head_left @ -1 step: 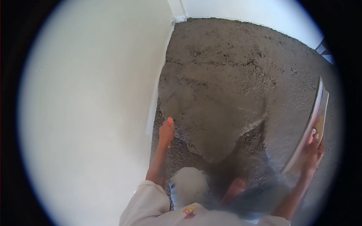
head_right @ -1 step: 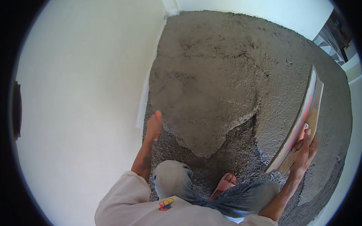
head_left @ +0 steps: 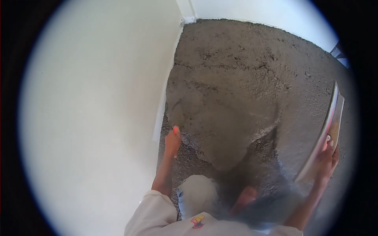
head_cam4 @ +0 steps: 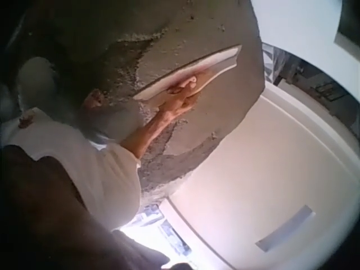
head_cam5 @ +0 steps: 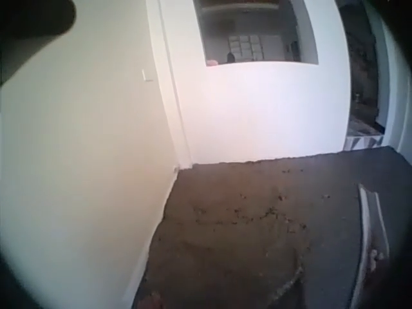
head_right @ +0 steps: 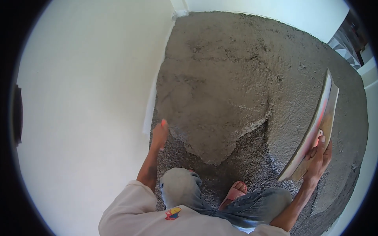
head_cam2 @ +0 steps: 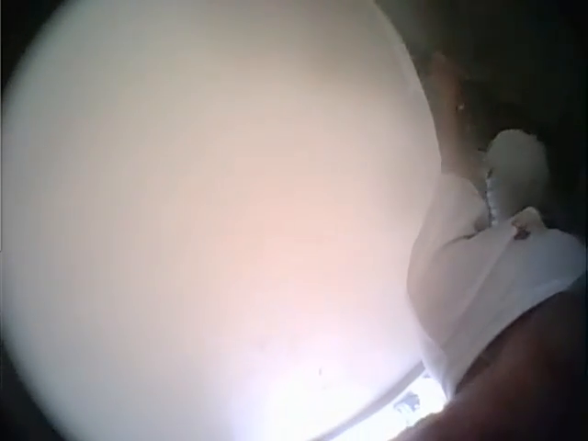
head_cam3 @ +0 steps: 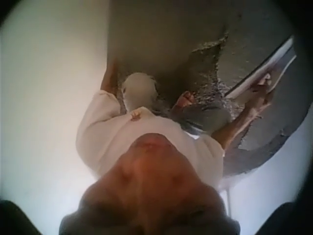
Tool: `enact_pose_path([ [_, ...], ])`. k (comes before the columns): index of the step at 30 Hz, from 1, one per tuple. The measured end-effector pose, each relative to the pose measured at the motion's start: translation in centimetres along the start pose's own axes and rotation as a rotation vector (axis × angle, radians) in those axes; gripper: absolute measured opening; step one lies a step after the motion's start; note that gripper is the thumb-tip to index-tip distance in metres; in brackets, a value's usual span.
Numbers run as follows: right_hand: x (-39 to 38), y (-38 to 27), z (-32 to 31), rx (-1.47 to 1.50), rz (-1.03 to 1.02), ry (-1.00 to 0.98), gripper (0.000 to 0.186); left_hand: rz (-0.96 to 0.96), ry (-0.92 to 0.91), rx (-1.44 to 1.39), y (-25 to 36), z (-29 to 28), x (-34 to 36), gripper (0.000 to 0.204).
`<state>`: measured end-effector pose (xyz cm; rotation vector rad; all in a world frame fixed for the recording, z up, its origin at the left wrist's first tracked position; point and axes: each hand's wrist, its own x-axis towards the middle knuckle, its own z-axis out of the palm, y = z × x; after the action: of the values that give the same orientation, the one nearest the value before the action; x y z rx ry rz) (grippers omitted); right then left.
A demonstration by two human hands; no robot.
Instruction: Smoothing wet cement on a floor using a trowel and float.
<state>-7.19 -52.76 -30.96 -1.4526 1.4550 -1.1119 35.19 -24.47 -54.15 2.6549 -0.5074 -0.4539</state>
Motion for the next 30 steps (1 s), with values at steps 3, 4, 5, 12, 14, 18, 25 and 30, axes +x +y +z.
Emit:
enact_pose_path([
  [3,0.2,0.2,0.6,0.002,0.014,0.001,0.034,-0.129,-0.011,0.062,-2.7,-0.1,-3.0,0.047],
  [4,0.2,0.2,0.8,-0.009,0.018,0.005,0.035,-0.166,-0.012,0.088,-2.6,-0.3,-3.9,0.047],
  [5,0.1,0.1,1.0,-0.014,0.013,0.0,0.035,-0.172,-0.014,0.083,-1.6,-0.6,-4.3,0.047],
  [12,-0.8,0.1,2.1,-0.074,-0.035,-0.025,0.034,0.005,0.06,-0.166,3.5,0.1,8.7,0.041],
  [14,-1.4,-0.2,2.1,-0.121,-0.031,-0.03,0.034,-0.019,0.003,-0.24,5.0,-0.5,13.2,0.04],
  [18,-1.8,-0.7,0.4,-0.168,-0.029,0.022,0.034,0.011,-0.083,-0.317,8.2,-2.1,15.8,0.041],
  [25,-1.8,1.2,0.5,-0.063,0.052,-0.123,0.029,-0.088,-0.148,-0.202,2.4,-3.7,6.0,0.039],
  [30,-2.8,5.4,6.9,-0.059,0.012,-0.239,0.034,-0.074,-0.363,-0.826,9.3,-5.2,-2.7,0.022],
])
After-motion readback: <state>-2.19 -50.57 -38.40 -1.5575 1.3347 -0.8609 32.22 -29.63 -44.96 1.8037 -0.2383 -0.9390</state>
